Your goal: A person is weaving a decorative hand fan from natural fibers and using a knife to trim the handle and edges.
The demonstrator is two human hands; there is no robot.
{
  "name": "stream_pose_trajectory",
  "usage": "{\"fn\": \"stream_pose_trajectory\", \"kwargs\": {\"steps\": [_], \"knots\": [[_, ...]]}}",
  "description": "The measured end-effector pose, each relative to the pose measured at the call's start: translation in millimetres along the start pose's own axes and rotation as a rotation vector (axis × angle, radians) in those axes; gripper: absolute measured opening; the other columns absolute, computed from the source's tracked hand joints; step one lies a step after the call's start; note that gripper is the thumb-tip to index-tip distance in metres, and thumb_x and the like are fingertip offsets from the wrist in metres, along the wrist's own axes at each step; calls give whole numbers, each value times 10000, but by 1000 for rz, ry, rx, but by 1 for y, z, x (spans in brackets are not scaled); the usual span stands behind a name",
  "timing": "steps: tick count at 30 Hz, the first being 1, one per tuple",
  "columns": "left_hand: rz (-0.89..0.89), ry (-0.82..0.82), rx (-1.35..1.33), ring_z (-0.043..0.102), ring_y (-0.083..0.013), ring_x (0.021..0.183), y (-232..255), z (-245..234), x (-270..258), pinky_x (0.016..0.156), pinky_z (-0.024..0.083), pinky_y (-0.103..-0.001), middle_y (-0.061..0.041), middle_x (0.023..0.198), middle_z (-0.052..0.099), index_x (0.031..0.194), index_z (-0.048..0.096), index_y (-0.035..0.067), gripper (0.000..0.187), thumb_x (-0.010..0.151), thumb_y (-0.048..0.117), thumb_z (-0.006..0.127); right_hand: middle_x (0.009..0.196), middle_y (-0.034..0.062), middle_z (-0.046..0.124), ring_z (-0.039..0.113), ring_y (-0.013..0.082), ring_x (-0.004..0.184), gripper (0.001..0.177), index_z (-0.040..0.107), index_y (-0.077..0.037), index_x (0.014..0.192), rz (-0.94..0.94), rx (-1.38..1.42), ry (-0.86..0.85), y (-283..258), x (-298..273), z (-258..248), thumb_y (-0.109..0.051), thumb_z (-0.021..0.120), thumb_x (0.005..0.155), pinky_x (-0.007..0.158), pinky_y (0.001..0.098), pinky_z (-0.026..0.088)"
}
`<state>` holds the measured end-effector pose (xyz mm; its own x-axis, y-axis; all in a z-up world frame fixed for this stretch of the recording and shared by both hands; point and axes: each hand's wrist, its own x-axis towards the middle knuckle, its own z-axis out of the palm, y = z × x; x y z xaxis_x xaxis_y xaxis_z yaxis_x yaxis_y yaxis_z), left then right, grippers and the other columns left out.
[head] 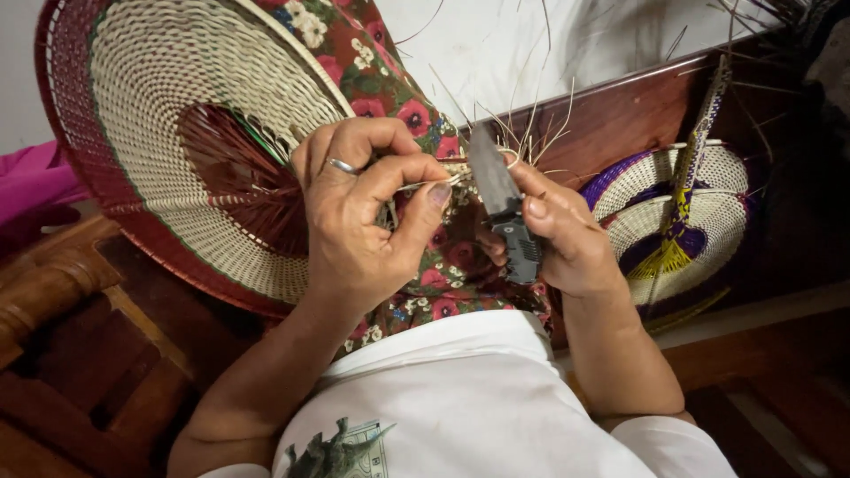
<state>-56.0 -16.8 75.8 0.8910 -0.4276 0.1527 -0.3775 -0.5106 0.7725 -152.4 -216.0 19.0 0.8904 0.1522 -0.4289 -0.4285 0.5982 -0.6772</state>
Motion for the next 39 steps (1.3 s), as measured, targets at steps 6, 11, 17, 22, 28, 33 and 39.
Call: {"fn": "stream_pose_trajectory", "kwargs": {"steps": [6,11,17,22,28,33,39], "knots": [[6,22,-21,525,-218,1030,1,0,-2,976,322,-425,10,1047,568,926,741,143,122,961,213,648,927,141,621,600,191,655,696,389,55,1546,-10,-101,-13,-10,0,14,-315,575,987,572,282,506],[29,25,-22,535,-220,1027,-3,1,-3,984,326,-427,9,1047,571,934,748,146,84,938,199,682,1138,119,646,611,138,787,665,465,59,1507,-27,-225,35,-10,-1,14,-331,572,979,679,254,496],[123,42,-18,559,-222,983,-15,5,-3,973,319,-417,-3,1006,568,942,762,181,75,957,212,695,904,83,615,559,127,652,644,448,36,1530,18,-173,81,-18,-1,27,-286,578,987,549,245,465],[229,63,31,569,-250,947,-29,12,-4,952,337,-448,-13,991,585,932,790,193,45,945,223,759,1030,82,672,599,96,651,627,455,32,1531,6,-251,132,-9,2,24,-274,585,999,547,205,515],[382,145,84,559,-225,891,-39,18,0,884,338,-426,11,924,599,961,765,209,25,980,224,756,1441,161,580,575,226,1302,612,453,48,1509,-6,-285,164,-10,7,28,-246,567,984,1077,316,488],[301,119,5,511,-249,953,-30,14,-5,902,379,-419,-40,937,593,939,751,129,170,992,274,680,769,42,619,550,80,572,612,456,15,1496,30,-112,66,-12,5,22,-315,592,1000,496,199,447],[151,55,-45,526,-291,994,-10,5,-6,924,408,-439,-91,973,573,903,679,54,289,1046,266,546,836,115,629,586,141,624,716,394,60,1532,-7,-122,-40,-12,0,15,-347,587,975,542,227,476]]}}
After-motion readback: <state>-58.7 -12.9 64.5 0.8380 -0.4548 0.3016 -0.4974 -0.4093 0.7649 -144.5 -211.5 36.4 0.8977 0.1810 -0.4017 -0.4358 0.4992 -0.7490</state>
